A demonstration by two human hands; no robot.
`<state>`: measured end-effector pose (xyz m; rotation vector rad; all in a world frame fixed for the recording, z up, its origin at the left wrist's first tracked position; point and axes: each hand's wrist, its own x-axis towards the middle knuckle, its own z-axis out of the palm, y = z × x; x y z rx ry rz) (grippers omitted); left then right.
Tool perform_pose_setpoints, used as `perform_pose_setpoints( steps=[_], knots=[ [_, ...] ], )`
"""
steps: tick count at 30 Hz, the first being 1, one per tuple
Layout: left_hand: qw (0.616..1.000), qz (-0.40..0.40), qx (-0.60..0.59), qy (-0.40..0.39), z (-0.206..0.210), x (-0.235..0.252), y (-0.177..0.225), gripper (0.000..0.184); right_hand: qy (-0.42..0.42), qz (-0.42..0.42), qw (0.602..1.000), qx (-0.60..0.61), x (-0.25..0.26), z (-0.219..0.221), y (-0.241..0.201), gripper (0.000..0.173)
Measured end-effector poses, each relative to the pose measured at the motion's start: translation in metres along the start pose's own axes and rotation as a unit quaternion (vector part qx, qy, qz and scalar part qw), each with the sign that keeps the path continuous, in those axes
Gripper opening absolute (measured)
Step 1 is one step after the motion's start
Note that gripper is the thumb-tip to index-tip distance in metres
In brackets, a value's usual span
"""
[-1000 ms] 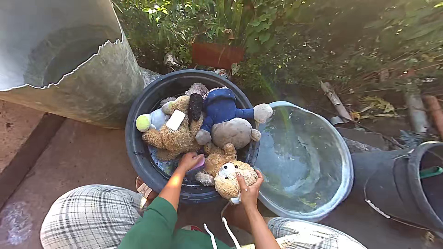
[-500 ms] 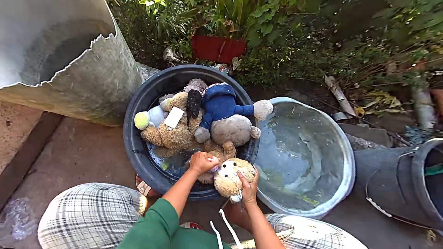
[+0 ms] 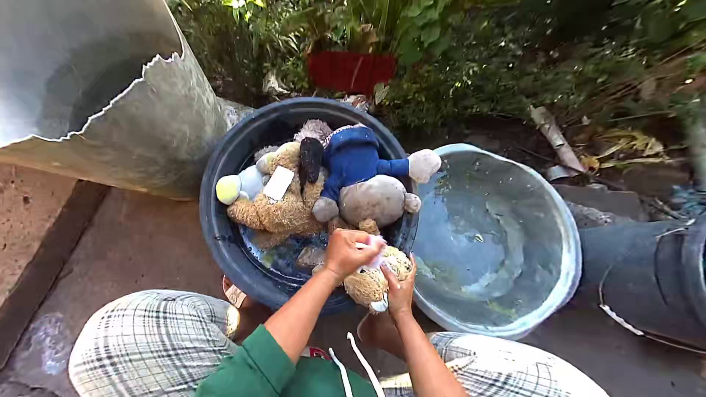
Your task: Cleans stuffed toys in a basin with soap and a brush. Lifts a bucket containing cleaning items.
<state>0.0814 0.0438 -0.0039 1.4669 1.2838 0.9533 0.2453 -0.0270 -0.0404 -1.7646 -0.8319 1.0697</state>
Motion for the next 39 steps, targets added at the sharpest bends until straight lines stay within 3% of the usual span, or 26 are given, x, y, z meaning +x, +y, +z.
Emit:
perform_pose_setpoints(
  steps=[2,4,6,8,10,12,14,17,19,21,23,24,25,27,28,30,33,37,39],
  knots=[
    [0.998,-0.012,0.032,-0.048,0.012,-0.015,-0.015,0.046,0.000,-0.001,1.000,-0.013,0.001,0.000,-0.001,0.105],
    [0.969,-0.157,0.137,-0.130,-0.001,-0.022,-0.049,0.052,0.003,0.000,1.000,-0.015,0.002,0.002,-0.003,0.105],
    [0.940,-0.230,0.196,-0.156,-0.019,-0.010,-0.058,0.057,0.018,-0.013,1.000,-0.018,0.005,0.003,-0.002,0.104],
    [0.973,-0.169,0.136,-0.077,-0.024,0.000,-0.033,0.053,0.021,-0.022,0.999,-0.019,0.006,0.006,-0.001,0.104],
    [0.999,-0.040,-0.006,0.011,-0.008,0.006,-0.002,0.042,0.018,-0.019,0.999,-0.020,0.004,0.004,0.002,0.105],
    [0.997,0.011,-0.071,0.005,0.011,0.006,0.001,0.041,0.016,-0.020,0.999,-0.026,0.006,0.004,0.000,0.107],
    [0.991,-0.089,0.047,-0.087,0.010,-0.009,-0.031,0.050,0.015,-0.015,0.999,-0.027,0.004,0.004,0.000,0.106],
    [0.941,-0.227,0.182,-0.171,-0.014,-0.002,-0.060,0.059,0.023,-0.014,0.999,-0.018,0.005,0.006,0.000,0.105],
    [0.966,-0.193,0.130,-0.108,-0.021,0.004,-0.038,0.054,0.022,-0.016,1.000,-0.010,0.004,0.007,0.000,0.103],
    [0.997,-0.075,-0.013,-0.027,-0.007,0.004,-0.001,0.040,0.022,-0.019,1.000,-0.012,0.002,0.007,-0.001,0.104],
    [0.995,0.035,-0.084,-0.040,0.014,-0.006,0.017,0.040,0.021,-0.027,0.999,-0.029,0.004,0.006,-0.002,0.105],
    [0.995,0.049,-0.046,-0.071,0.020,-0.014,0.010,0.044,0.020,-0.027,0.999,-0.041,0.004,0.006,-0.002,0.105],
    [0.993,0.033,0.032,-0.112,0.017,-0.021,-0.002,0.049,0.021,-0.021,0.998,-0.051,0.004,0.008,-0.002,0.105],
    [0.948,-0.104,0.197,-0.227,-0.008,-0.018,-0.029,0.056,0.028,-0.005,0.999,-0.037,0.006,0.010,-0.002,0.106],
    [0.918,-0.174,0.255,-0.251,-0.022,-0.017,-0.047,0.061,0.031,0.000,0.999,-0.029,0.006,0.011,-0.002,0.106],
    [0.883,-0.255,0.331,-0.216,-0.045,-0.013,-0.075,0.064,0.032,-0.008,0.999,-0.019,0.010,0.012,-0.002,0.105],
    [0.858,-0.342,0.356,-0.143,-0.049,-0.017,-0.090,0.061,0.033,-0.007,0.999,-0.023,0.006,0.012,-0.001,0.104],
    [0.820,-0.404,0.357,-0.192,-0.037,-0.011,-0.109,0.042,0.032,-0.007,0.999,-0.027,0.006,0.012,-0.001,0.104],
    [0.829,-0.415,0.312,-0.206,-0.045,-0.001,-0.116,0.043,0.036,-0.008,0.999,-0.027,0.006,0.012,0.000,0.105]
  ],
)
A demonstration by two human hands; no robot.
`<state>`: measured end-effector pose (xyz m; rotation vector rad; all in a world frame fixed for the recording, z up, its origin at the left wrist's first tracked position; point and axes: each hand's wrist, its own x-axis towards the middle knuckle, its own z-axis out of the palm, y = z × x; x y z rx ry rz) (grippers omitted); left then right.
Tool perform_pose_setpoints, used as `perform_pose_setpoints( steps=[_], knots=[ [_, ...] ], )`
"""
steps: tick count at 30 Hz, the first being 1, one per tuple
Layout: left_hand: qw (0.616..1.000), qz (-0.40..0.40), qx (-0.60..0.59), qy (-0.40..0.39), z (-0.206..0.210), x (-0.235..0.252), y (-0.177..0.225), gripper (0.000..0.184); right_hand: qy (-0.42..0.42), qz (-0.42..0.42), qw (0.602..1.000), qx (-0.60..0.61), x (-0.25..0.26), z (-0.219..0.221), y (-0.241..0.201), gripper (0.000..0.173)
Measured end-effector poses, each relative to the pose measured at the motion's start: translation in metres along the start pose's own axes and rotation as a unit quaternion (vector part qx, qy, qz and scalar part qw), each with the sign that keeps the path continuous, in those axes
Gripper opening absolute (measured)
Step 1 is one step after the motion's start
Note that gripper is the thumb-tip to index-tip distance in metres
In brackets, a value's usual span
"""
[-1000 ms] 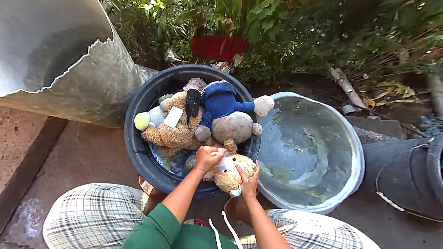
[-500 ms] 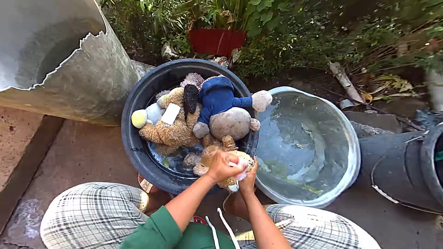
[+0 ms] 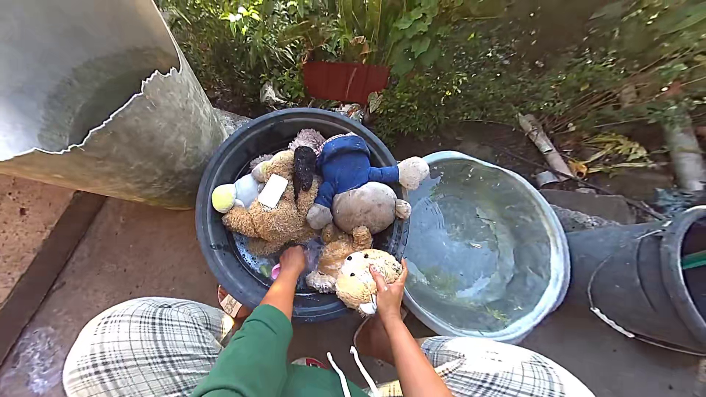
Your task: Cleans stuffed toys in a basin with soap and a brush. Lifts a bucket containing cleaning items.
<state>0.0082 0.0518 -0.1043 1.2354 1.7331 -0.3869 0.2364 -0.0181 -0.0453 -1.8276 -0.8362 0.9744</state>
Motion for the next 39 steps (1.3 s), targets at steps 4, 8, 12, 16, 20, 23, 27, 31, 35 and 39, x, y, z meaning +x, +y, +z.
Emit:
perform_pose_setpoints(
  steps=[4,8,12,16,20,23,27,31,35,39],
  knots=[
    [0.953,0.151,-0.214,0.151,-0.015,-0.018,-0.001,0.062,0.004,-0.007,1.000,0.003,-0.001,-0.001,0.002,0.104],
    [0.773,0.357,-0.470,0.235,-0.012,-0.066,0.078,0.036,0.000,-0.010,1.000,-0.001,-0.001,-0.001,0.002,0.106],
    [0.929,0.267,-0.212,0.142,0.025,-0.042,0.061,0.052,-0.003,0.003,1.000,-0.008,-0.001,-0.004,0.001,0.107],
    [0.992,0.110,-0.029,0.062,-0.003,-0.026,0.042,0.064,0.003,0.007,1.000,-0.022,-0.001,0.000,-0.002,0.106],
    [0.885,0.311,-0.275,0.213,-0.019,-0.067,0.093,0.047,0.002,-0.001,1.000,-0.024,-0.002,0.000,-0.001,0.105],
    [0.883,0.370,-0.231,0.172,0.012,-0.067,0.085,0.046,-0.004,0.005,0.999,-0.048,-0.001,-0.002,-0.003,0.106],
    [0.981,0.179,-0.047,0.052,0.005,-0.042,0.038,0.061,0.011,0.014,0.998,-0.054,0.001,0.001,-0.003,0.106],
    [0.893,0.325,-0.251,0.186,-0.023,-0.081,0.082,0.048,0.011,0.011,0.998,-0.056,-0.001,0.001,-0.003,0.104],
    [0.869,0.369,-0.292,0.156,0.018,-0.081,0.078,0.046,0.010,0.023,0.997,-0.079,0.000,0.003,-0.006,0.109],
    [0.962,0.223,-0.137,0.073,0.007,-0.064,0.044,0.057,0.014,0.021,0.997,-0.070,0.001,0.004,-0.005,0.106]
  ],
)
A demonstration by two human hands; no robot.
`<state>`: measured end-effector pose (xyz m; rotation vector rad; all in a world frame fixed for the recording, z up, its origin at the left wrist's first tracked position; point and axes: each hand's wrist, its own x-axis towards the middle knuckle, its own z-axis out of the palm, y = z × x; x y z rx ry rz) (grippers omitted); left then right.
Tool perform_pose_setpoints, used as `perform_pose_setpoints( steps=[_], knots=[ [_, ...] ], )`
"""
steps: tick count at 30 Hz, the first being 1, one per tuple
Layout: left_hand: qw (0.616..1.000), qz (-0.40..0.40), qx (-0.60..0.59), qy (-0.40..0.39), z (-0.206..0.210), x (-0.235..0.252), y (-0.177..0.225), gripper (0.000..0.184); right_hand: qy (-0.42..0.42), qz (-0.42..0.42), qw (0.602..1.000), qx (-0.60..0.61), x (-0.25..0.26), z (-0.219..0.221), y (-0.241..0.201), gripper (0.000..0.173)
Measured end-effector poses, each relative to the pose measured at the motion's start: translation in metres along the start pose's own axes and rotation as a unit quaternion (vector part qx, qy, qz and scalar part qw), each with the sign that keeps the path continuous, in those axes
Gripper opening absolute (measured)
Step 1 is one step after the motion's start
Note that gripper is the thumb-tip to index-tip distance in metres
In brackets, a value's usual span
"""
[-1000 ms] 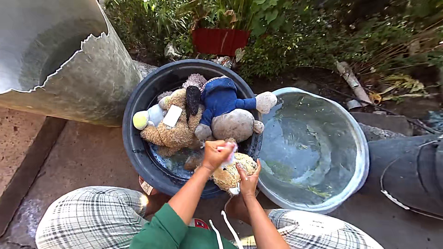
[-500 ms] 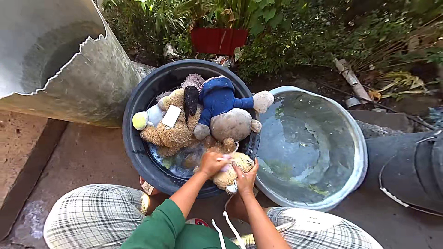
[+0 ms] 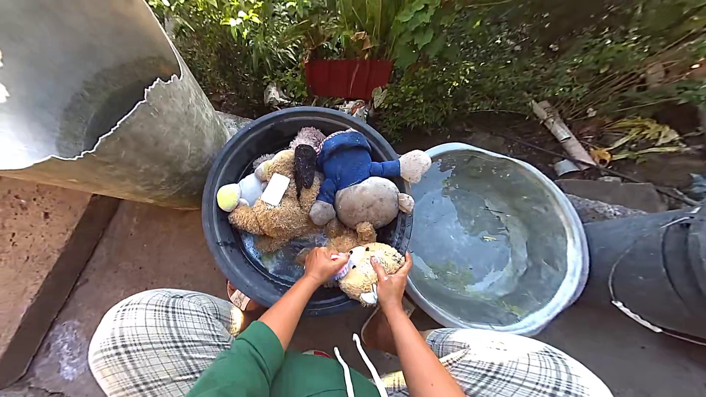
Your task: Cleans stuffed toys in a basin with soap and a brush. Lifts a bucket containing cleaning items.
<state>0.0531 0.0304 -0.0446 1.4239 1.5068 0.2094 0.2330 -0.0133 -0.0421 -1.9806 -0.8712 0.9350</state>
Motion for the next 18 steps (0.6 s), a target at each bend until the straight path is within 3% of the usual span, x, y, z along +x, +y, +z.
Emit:
perform_pose_setpoints(
  steps=[2,5,7,9,11,13,16,17,18],
  knots=[
    [0.992,0.086,-0.061,0.073,-0.012,-0.007,0.025,0.052,0.000,-0.006,1.000,0.003,0.002,0.001,-0.002,0.105],
    [0.931,0.275,-0.194,0.143,0.011,-0.029,0.063,0.041,-0.006,-0.001,0.999,-0.034,-0.004,-0.003,-0.004,0.103],
    [0.950,0.254,-0.133,0.121,0.031,-0.032,0.041,0.046,-0.013,-0.002,0.999,-0.048,-0.002,-0.002,-0.005,0.105],
    [0.994,0.103,0.001,0.022,0.022,-0.025,0.006,0.054,-0.010,0.006,1.000,-0.027,0.001,0.001,-0.002,0.111],
    [0.996,0.003,0.081,-0.031,0.005,-0.015,-0.013,0.062,0.000,0.009,1.000,-0.024,0.001,0.003,-0.002,0.110],
    [0.997,0.046,0.059,0.024,-0.008,-0.018,0.003,0.060,0.001,0.007,1.000,-0.021,0.002,0.005,-0.007,0.107],
    [0.943,0.281,-0.097,0.148,0.012,-0.035,0.049,0.046,0.000,0.003,0.999,-0.046,-0.003,0.001,-0.005,0.103],
    [0.931,0.313,-0.112,0.149,0.021,-0.036,0.053,0.045,0.003,0.000,0.999,-0.054,-0.002,0.002,-0.003,0.102],
    [0.943,0.293,-0.089,0.128,0.027,-0.037,0.044,0.046,0.002,0.004,0.998,-0.056,-0.001,0.002,-0.002,0.103]
  ],
)
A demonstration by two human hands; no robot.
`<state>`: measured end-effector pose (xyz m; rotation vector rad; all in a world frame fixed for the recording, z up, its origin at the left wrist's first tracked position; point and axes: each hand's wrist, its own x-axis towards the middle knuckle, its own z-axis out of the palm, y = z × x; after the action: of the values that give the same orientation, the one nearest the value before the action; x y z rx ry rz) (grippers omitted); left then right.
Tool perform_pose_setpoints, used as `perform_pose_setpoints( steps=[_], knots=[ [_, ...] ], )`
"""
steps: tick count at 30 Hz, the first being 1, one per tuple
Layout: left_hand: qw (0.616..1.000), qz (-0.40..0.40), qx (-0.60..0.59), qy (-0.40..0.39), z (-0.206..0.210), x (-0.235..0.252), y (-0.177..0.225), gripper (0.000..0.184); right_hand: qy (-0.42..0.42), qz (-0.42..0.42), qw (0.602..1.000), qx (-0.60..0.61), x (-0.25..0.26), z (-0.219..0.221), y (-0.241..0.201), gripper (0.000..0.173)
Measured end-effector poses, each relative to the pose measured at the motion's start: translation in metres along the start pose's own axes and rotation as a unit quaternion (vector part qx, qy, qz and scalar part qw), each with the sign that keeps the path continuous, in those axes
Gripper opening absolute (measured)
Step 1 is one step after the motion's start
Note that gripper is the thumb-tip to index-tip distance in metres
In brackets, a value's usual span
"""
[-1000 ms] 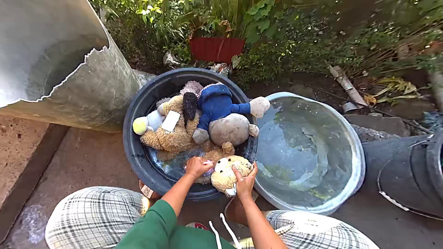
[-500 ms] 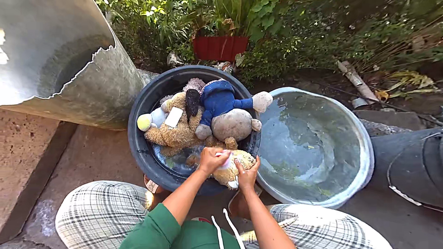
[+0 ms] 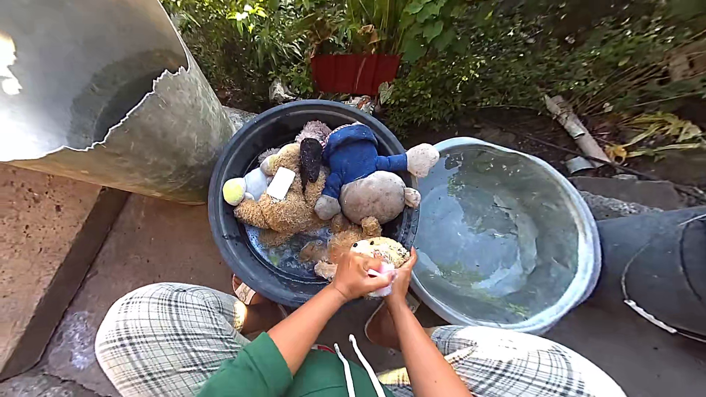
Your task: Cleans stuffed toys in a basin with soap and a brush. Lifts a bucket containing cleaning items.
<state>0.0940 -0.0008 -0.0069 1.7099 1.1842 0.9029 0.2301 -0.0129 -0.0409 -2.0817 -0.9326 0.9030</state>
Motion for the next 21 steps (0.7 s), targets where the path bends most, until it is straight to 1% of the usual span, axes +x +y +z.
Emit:
perform_pose_setpoints(
  steps=[1,2,3,4,5,7,8,10,12,13,14,16,17,18,19,20,21],
  knots=[
    [0.995,-0.068,0.048,-0.055,-0.005,-0.008,-0.014,0.047,0.000,0.006,1.000,-0.006,-0.001,0.002,0.000,0.106],
    [0.974,-0.163,0.097,-0.123,-0.017,-0.008,-0.030,0.050,0.003,0.009,1.000,-0.010,0.000,0.003,-0.002,0.107],
    [0.941,-0.249,0.146,-0.175,-0.031,-0.004,-0.048,0.055,0.010,0.012,1.000,-0.013,0.000,0.004,-0.003,0.107],
    [0.909,-0.309,0.195,-0.201,-0.042,-0.003,-0.064,0.061,0.016,0.014,1.000,-0.016,-0.001,0.003,-0.004,0.107],
    [0.888,-0.347,0.229,-0.197,-0.052,-0.001,-0.075,0.064,0.022,0.015,0.999,-0.022,-0.002,0.004,-0.006,0.106],
    [0.872,-0.376,0.272,-0.154,-0.058,0.003,-0.082,0.066,0.029,0.025,0.998,-0.041,-0.004,0.006,-0.008,0.106],
    [0.867,-0.380,0.285,-0.149,-0.053,0.003,-0.085,0.066,0.034,0.031,0.998,-0.053,-0.005,0.006,-0.009,0.105],
    [0.850,-0.401,0.300,-0.163,-0.038,0.002,-0.097,0.061,0.043,0.037,0.996,-0.073,-0.005,0.008,-0.013,0.106],
    [0.822,-0.446,0.301,-0.186,-0.027,0.005,-0.109,0.055,0.054,0.038,0.994,-0.090,-0.004,0.011,-0.017,0.106],
    [0.806,-0.467,0.301,-0.203,-0.023,0.007,-0.113,0.049,0.061,0.040,0.993,-0.098,-0.005,0.013,-0.017,0.104],
    [0.792,-0.485,0.301,-0.214,-0.020,0.010,-0.118,0.043,0.068,0.044,0.992,-0.101,-0.005,0.014,-0.017,0.101],
    [0.778,-0.511,0.290,-0.223,-0.019,0.018,-0.125,0.041,0.079,0.043,0.992,-0.088,-0.004,0.015,-0.015,0.089],
    [0.783,-0.516,0.266,-0.224,-0.023,0.021,-0.126,0.044,0.083,0.039,0.992,-0.081,-0.004,0.015,-0.015,0.083],
    [0.801,-0.506,0.236,-0.216,-0.031,0.023,-0.129,0.046,0.086,0.033,0.993,-0.077,-0.004,0.016,-0.014,0.078],
    [0.836,-0.476,0.201,-0.186,-0.040,0.022,-0.134,0.052,0.089,0.029,0.993,-0.071,-0.004,0.016,-0.014,0.076],
    [0.877,-0.430,0.161,-0.140,-0.047,0.019,-0.134,0.060,0.091,0.026,0.993,-0.067,-0.005,0.017,-0.014,0.075],
    [0.918,-0.373,0.115,-0.069,-0.051,0.016,-0.128,0.062,0.092,0.023,0.993,-0.063,-0.006,0.019,-0.013,0.074]
  ],
)
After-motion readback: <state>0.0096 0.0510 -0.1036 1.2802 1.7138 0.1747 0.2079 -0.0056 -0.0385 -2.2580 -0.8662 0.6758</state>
